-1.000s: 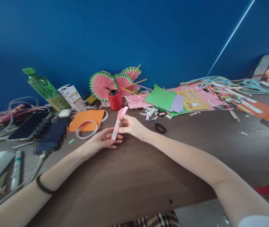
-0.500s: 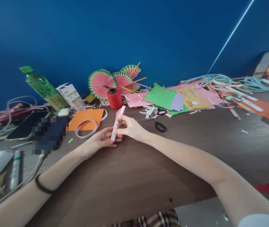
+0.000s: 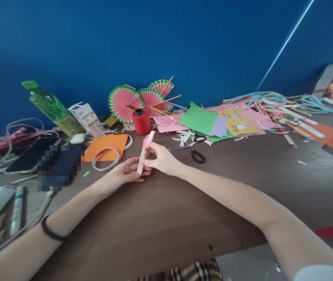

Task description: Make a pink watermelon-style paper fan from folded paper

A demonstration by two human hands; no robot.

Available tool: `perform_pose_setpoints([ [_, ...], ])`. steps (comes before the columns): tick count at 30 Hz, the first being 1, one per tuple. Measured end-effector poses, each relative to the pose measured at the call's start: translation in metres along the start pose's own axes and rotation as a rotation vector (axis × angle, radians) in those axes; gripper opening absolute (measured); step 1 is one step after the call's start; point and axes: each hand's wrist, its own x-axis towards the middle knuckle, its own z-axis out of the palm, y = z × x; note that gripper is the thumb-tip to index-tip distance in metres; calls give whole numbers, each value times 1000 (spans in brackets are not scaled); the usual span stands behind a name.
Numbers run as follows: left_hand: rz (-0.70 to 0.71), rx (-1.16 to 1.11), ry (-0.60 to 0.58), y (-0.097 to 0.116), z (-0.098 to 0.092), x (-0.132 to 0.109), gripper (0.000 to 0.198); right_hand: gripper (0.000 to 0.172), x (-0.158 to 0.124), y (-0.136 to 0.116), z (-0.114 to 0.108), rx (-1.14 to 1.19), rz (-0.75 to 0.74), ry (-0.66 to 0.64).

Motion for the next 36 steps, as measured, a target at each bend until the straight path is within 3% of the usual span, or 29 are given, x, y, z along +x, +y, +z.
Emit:
perform_pose_setpoints([
  [23, 14, 18, 60, 0, 7, -1, 57, 15, -5, 2, 5, -273, -158, 78],
  [36, 60, 102, 180, -2, 16, -2, 45, 13, -9, -3, 11, -518, -270, 179],
])
